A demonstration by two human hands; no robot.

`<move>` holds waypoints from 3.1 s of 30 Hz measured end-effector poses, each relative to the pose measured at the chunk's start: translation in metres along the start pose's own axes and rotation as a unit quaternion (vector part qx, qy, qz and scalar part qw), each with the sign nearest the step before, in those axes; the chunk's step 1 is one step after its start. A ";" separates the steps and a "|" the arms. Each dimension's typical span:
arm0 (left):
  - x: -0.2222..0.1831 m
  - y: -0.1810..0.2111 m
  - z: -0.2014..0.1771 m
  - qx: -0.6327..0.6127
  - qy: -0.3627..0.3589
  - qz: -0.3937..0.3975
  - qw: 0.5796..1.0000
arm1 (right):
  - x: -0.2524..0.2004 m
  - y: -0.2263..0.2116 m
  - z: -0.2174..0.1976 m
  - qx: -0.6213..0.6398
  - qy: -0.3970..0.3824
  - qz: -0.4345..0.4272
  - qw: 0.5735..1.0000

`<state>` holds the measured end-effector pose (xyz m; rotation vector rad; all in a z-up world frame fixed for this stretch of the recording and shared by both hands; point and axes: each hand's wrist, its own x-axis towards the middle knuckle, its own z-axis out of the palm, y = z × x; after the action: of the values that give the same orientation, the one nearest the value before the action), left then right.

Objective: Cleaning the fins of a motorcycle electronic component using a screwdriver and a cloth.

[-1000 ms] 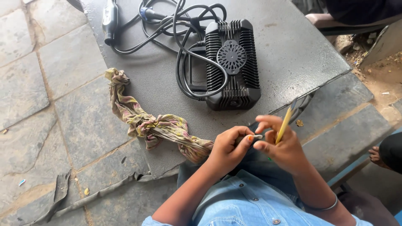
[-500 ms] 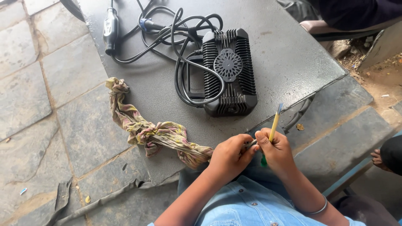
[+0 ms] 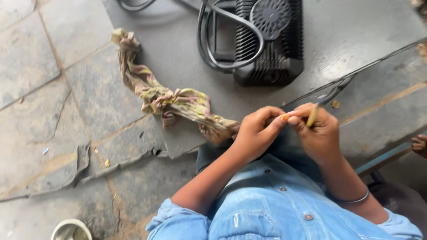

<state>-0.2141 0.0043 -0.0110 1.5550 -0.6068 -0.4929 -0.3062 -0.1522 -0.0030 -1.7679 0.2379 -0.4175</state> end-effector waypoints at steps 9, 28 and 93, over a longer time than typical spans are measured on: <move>0.014 0.034 -0.003 -0.026 -0.012 0.022 0.999 | 0.037 -0.007 -0.012 -0.198 0.066 -0.132 0.969; 0.040 0.026 -0.015 0.342 0.159 0.167 0.911 | 0.167 -0.044 0.008 -0.439 -0.096 -0.270 0.851; 0.051 0.023 -0.006 0.582 0.160 0.164 0.780 | 0.180 -0.122 -0.065 -0.786 -0.316 -0.058 0.528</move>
<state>-0.1732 -0.0245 0.0144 2.5366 -0.9660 0.5675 -0.1758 -0.2494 0.1545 -3.5883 -0.1528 0.7286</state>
